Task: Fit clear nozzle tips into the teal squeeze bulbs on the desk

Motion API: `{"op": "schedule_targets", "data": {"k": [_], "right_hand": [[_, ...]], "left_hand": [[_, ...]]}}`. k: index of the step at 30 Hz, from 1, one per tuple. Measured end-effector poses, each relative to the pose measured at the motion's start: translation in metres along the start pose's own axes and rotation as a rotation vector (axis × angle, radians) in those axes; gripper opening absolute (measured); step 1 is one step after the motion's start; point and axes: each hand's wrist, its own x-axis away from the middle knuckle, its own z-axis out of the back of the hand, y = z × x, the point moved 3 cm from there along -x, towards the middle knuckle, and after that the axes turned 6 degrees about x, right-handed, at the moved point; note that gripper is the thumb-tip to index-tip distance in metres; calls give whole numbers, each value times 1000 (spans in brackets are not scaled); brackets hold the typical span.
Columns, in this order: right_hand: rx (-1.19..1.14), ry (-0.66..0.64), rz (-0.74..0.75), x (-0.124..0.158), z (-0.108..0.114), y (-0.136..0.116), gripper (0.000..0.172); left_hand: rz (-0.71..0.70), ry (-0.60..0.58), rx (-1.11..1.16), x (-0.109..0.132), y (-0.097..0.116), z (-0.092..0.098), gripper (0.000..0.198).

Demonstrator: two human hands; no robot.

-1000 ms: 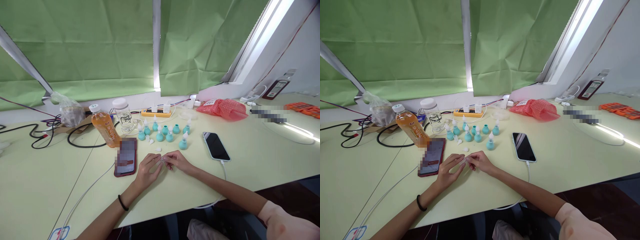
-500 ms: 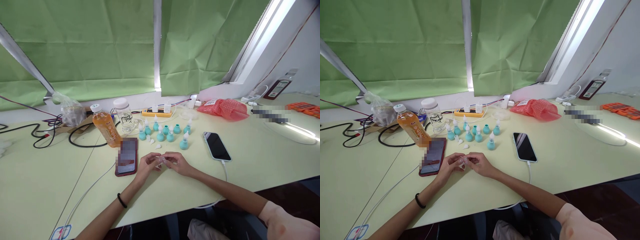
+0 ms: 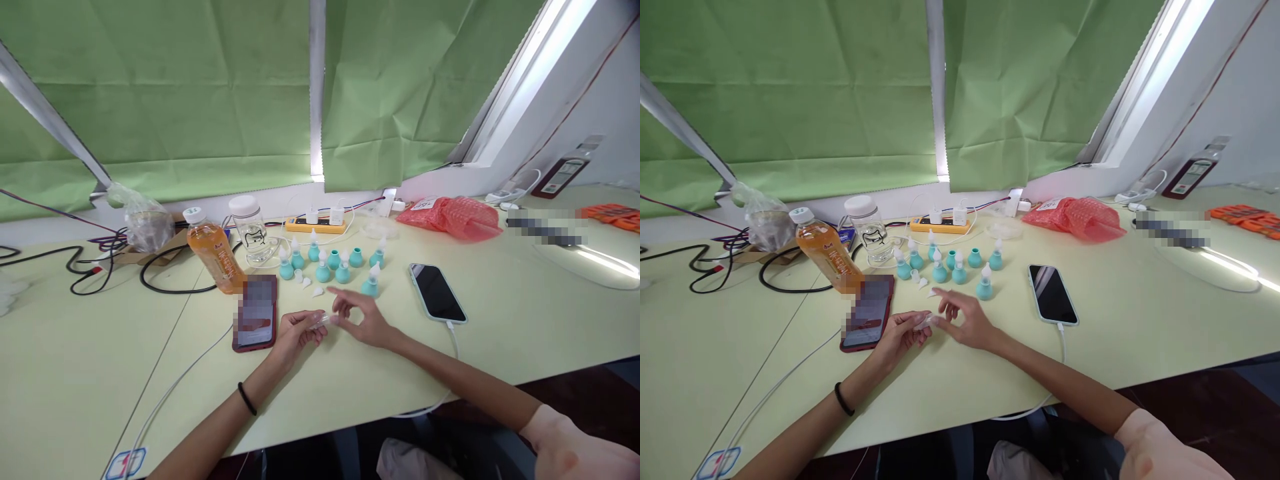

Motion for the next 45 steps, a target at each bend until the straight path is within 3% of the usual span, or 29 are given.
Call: {"op": "schedule_targets", "data": {"k": [3,6,8,12,13,15,18,20,22,23,25,27,29,32,35,40,45], "right_hand": [[192,230,30,-24,41,-6,32],[430,281,26,-62,83,3,22],[663,169,-63,-89,99,24,25],[1033,-389,-349,-120,97,81,41],[1050,-460,-377,-122,92,91,41],[1047,-543,-392,-123,82,104,34],[1027,-568,-361,-120,73,109,22],[1040,-544,-346,-120,78,104,18],[1066,-438,-324,-120,92,91,17],[1070,-353,-302,-119,101,80,18],[960,-48,-161,-116,119,50,19],[692,95,-1,-106,127,18,19],[385,73,56,-93,123,-7,19],[76,-99,55,-70,97,-29,21],[83,-258,-36,-46,62,-27,22],[179,-319,-112,-15,10,-1,21],[209,-306,-219,-3,-11,16,18]], "left_hand": [[0,39,2,0,0,2,25],[10,47,-1,0,1,2,25],[25,40,34,0,2,1,26],[51,37,180,-1,1,2,29],[49,39,207,-2,1,3,30],[35,38,231,-3,1,4,31],[16,7,215,-2,2,4,30],[16,-29,192,-2,3,2,25],[13,-53,169,-1,3,1,20],[0,-51,153,-1,3,1,20],[-47,-15,100,-1,3,2,20],[-91,51,16,-1,2,5,19],[-116,104,-68,-2,1,8,20],[-166,126,-124,-3,2,9,21],[-219,101,-111,-1,5,5,26],[-238,90,-118,0,8,3,38],[-268,148,-65,-2,5,8,20]]}}
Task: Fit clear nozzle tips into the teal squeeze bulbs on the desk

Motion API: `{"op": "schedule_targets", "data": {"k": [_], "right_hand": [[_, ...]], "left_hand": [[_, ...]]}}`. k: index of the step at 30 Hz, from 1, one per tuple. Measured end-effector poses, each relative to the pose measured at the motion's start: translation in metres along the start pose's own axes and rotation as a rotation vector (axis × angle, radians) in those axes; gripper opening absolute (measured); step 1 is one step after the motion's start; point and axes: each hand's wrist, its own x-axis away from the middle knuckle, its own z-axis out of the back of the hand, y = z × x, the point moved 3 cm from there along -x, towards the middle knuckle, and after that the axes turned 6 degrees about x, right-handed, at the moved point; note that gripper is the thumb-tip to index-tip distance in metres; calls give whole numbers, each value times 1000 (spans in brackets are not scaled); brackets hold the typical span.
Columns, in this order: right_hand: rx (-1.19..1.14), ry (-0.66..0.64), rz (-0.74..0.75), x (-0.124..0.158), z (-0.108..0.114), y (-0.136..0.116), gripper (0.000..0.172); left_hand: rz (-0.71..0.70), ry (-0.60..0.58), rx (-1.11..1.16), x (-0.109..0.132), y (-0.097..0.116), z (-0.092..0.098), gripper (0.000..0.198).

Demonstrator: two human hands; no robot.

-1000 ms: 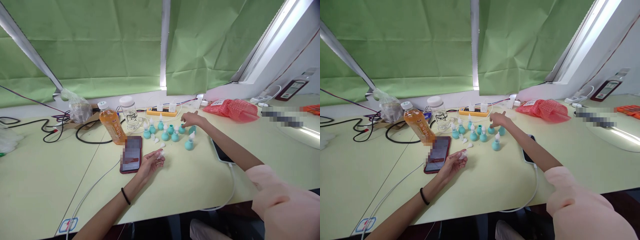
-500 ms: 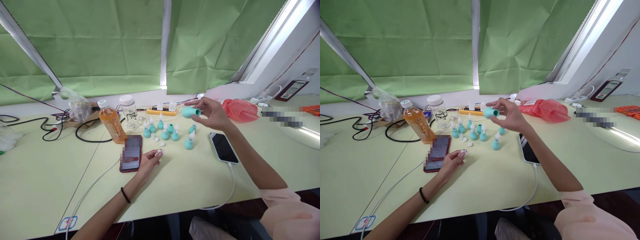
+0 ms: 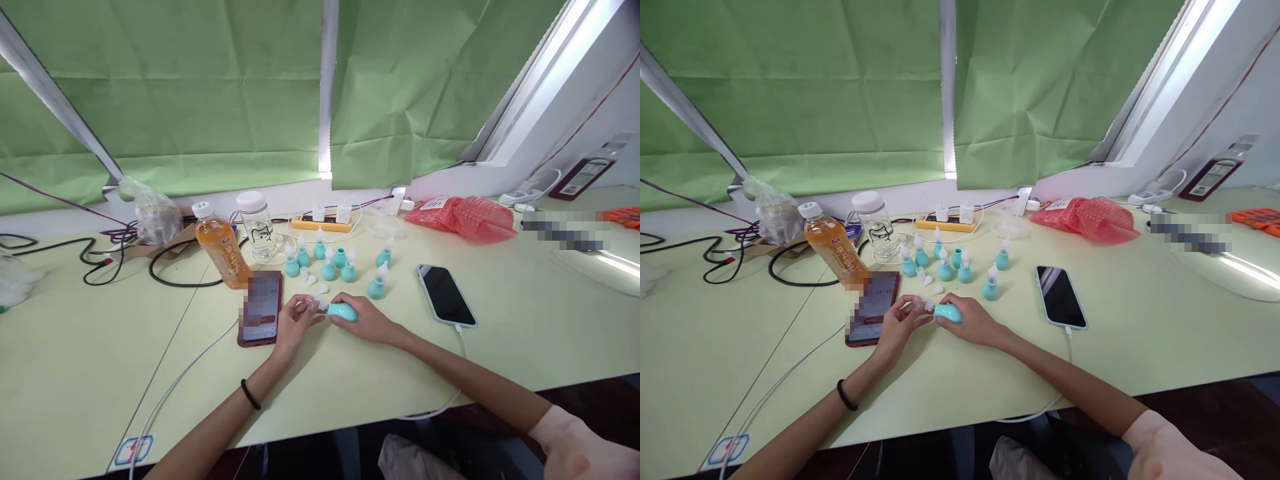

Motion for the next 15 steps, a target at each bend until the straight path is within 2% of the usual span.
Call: {"op": "schedule_targets", "data": {"k": [3,8,15], "right_hand": [[-7,40,-15,0,1,1,18],[-12,54,31,1,4,-4,18],[11,85,64,1,3,-4,16]], "left_hand": [[6,6,18,1,-2,0,20],[41,-31,57,4,0,-3,35],[37,-27,19,3,3,-3,28]]}}
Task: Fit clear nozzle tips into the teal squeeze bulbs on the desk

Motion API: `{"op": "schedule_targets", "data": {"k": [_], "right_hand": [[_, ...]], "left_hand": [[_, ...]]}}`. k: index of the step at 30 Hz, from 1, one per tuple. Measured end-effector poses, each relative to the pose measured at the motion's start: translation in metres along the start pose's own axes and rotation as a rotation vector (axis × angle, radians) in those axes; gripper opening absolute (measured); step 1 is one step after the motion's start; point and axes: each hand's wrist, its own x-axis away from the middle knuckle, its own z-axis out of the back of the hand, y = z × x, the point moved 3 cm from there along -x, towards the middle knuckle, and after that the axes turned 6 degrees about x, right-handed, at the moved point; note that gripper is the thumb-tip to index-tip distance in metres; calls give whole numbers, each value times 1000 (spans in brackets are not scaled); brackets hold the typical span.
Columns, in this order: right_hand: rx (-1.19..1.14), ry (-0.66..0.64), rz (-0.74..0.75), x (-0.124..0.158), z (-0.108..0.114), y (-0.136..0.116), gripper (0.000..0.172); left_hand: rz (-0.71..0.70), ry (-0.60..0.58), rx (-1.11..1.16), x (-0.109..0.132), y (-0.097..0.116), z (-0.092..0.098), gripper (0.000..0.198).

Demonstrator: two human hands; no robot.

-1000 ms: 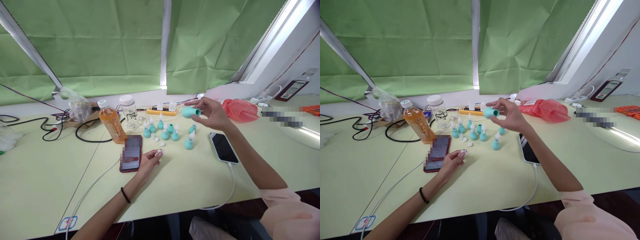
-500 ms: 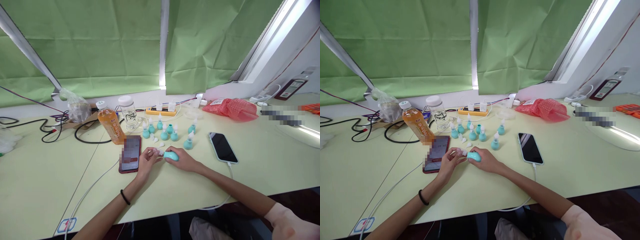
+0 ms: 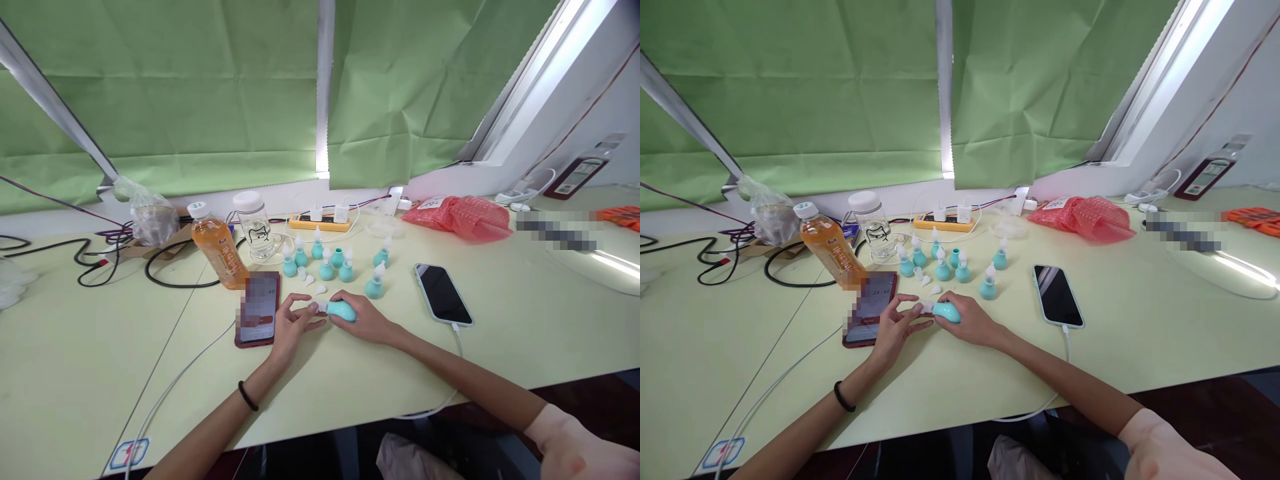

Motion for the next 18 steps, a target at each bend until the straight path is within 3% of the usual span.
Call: {"op": "schedule_targets", "data": {"k": [4,10,18], "right_hand": [[32,5,12,1,0,0,17],[133,46,101,3,1,-5,16],[452,118,227,7,-4,4,19]], "left_hand": [[4,-3,-13,0,2,-1,32],[66,-9,11,-2,1,1,54],[94,-2,-151,-5,0,5,32]]}}
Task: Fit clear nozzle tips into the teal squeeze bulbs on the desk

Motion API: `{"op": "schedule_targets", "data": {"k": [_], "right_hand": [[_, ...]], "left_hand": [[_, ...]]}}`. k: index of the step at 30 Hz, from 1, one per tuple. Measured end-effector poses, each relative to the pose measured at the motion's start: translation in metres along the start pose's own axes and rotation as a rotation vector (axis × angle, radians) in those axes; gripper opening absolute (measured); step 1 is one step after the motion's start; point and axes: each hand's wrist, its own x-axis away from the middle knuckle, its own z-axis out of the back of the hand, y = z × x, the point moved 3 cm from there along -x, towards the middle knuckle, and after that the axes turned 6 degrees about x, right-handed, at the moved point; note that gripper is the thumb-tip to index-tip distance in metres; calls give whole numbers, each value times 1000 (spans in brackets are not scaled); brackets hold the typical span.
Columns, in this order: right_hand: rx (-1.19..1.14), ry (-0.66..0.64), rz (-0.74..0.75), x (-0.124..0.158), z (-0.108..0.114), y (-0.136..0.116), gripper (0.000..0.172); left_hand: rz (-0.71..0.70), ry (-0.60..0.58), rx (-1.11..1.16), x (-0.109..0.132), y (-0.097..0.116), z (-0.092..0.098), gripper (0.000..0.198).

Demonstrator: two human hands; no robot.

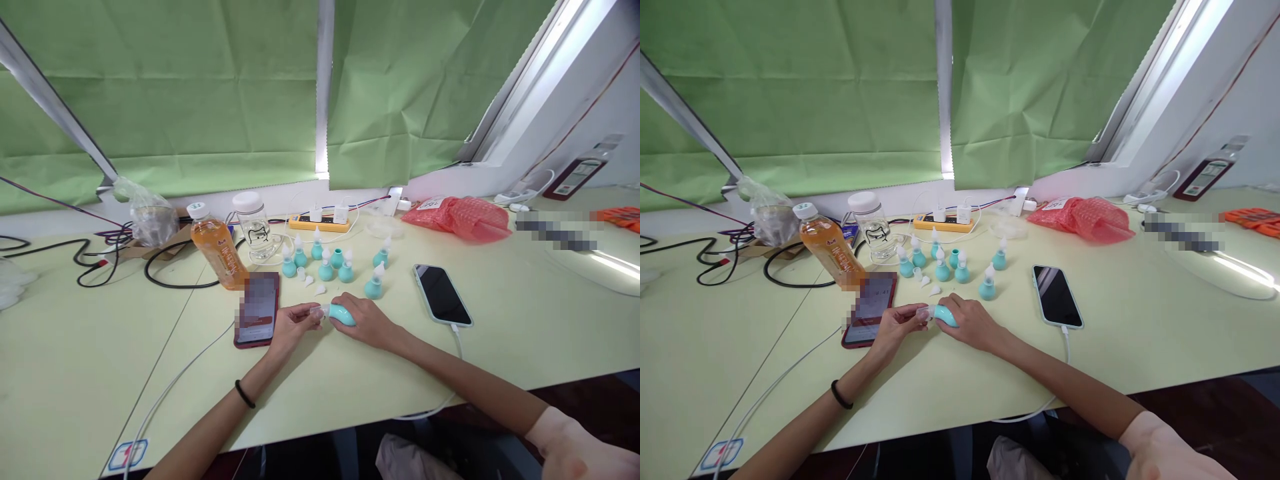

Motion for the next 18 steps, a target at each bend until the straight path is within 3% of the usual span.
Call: {"op": "schedule_targets", "data": {"k": [5,18], "right_hand": [[-122,-96,31,0,3,4,17],[-633,-338,-122,-5,6,9,22]], "left_hand": [[-41,-138,-142,1,7,-5,26],[-331,-196,-468,13,14,-12,25]]}}
